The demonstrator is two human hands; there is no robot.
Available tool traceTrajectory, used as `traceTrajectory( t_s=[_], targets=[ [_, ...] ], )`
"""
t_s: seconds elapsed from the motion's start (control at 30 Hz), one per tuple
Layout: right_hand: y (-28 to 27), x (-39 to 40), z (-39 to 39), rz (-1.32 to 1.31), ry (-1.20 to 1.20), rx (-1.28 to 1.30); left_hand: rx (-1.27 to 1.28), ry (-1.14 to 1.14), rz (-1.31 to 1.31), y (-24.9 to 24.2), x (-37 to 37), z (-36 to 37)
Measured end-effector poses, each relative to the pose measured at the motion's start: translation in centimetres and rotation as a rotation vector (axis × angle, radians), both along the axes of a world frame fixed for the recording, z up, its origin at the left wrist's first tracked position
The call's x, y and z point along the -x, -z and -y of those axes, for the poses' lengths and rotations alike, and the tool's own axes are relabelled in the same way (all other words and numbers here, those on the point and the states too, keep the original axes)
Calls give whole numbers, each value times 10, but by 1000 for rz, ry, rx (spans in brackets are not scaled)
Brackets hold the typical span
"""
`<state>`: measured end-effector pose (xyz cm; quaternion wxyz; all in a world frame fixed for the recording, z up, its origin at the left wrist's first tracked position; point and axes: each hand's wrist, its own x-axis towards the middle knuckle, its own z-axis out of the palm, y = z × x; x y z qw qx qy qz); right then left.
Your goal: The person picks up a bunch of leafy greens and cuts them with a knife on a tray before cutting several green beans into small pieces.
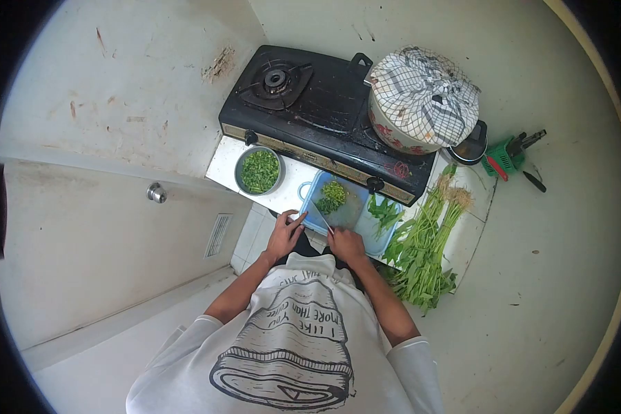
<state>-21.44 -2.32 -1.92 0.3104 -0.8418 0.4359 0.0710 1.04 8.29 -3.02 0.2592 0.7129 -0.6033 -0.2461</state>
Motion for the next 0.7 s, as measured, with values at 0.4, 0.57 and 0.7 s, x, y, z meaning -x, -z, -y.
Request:
traceTrajectory(
  t_s=[0.4,0.57,0.7],
  targets=[
    [-8,15,13,95,163,120,121,-108,-63,-13,8,25],
    [-17,17,12,129,198,113,1,-17,-188,-39,15,49],
    [-17,21,13,189,224,133,13,197,-138,-28,12,66]
  ],
)
